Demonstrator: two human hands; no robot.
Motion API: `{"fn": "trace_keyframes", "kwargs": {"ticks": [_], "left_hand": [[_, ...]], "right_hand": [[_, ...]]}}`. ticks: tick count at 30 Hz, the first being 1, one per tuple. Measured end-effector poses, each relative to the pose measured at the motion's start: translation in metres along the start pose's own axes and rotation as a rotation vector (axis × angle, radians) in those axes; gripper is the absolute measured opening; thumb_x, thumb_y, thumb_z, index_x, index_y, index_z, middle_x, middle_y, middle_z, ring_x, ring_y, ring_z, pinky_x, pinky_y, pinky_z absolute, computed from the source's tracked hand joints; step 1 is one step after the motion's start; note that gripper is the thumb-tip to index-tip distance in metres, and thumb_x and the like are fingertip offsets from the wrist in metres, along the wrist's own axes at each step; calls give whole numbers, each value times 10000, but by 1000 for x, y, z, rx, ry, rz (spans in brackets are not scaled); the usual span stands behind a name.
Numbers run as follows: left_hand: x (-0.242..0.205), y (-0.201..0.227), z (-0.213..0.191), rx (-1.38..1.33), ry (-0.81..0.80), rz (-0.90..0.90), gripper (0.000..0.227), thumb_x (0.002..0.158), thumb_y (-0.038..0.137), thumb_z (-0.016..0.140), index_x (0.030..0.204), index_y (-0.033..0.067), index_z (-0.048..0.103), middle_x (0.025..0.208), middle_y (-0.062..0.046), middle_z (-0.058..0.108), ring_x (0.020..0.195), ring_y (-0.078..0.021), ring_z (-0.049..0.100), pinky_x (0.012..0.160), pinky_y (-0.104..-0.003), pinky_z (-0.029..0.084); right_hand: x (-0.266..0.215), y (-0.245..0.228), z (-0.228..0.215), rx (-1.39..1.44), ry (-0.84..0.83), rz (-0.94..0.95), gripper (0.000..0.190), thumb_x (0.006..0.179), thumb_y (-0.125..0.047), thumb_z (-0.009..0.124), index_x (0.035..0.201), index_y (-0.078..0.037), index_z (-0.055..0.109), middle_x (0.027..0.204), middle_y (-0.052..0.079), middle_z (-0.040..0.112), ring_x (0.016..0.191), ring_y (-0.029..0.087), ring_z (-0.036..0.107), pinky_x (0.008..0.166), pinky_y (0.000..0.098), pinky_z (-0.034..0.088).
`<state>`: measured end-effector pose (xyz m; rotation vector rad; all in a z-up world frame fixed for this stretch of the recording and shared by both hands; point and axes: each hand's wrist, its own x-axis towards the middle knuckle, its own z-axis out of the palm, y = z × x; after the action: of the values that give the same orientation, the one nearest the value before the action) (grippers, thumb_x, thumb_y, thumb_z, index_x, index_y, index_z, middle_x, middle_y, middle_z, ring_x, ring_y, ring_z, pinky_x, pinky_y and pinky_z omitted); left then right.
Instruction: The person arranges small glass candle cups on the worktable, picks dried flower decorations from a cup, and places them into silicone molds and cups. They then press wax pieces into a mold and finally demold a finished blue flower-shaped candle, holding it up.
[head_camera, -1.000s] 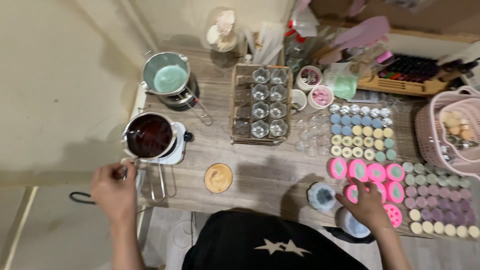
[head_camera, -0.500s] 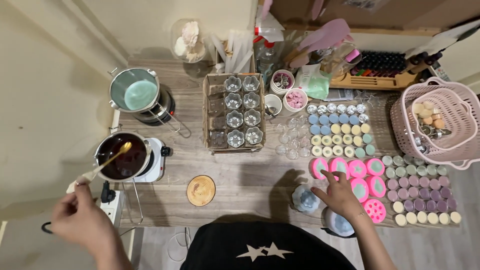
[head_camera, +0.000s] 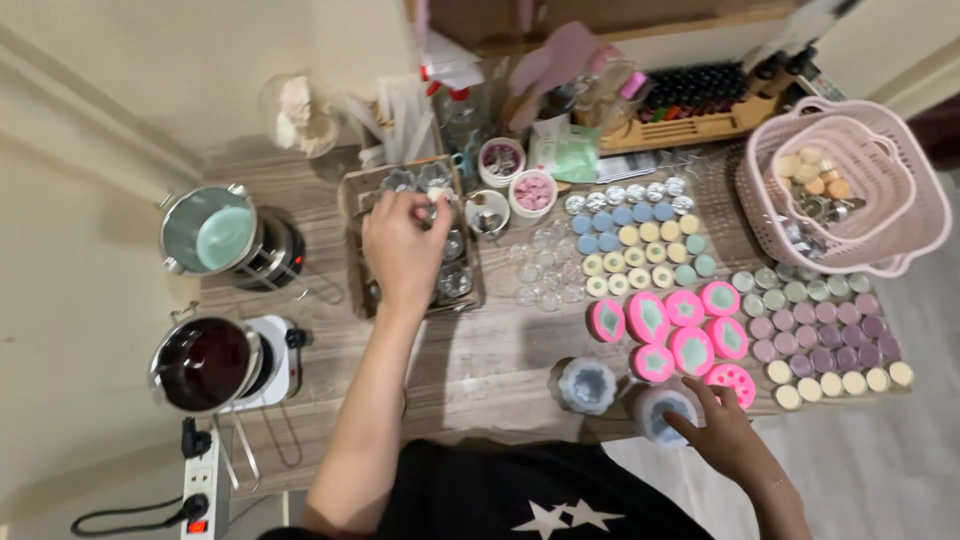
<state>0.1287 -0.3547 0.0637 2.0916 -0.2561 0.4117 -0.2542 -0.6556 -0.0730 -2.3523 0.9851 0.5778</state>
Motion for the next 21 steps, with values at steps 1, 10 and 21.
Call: {"fn": "trace_keyframes", "kwargs": {"ticks": [1, 10, 21], "left_hand": [[7, -2, 13, -6, -11, 9, 199, 865, 185, 820, 841, 17, 716, 815, -78, 670, 713, -172, 648, 667, -305, 503], [33, -33, 109, 625, -237, 645, 288, 831, 323, 768, 801, 37, 752, 866, -145, 710, 918, -310, 651, 871, -474, 454], [-3, 17, 69, 746, -274, 574, 406, 842, 412, 827, 1094, 97, 780, 1140, -119, 722, 1131, -337, 593, 957, -524, 400]], "right_hand": [[-4, 2, -4, 9, 5, 11, 828, 781, -501, 779, 1510, -248, 479, 1415, 234, 497, 1243, 389, 623, 1022, 460, 551], [-17, 30, -18, 74, 31, -37, 764, 812, -480, 745, 1484, -233, 481, 1442, 175, 469, 1310, 368, 546, 1063, 436, 491], [-14, 46, -1, 98, -8, -87, 770, 713, -360, 876, 1351, -99, 532, 1396, 166, 516, 1209, 353, 614, 1025, 418, 540]]}}
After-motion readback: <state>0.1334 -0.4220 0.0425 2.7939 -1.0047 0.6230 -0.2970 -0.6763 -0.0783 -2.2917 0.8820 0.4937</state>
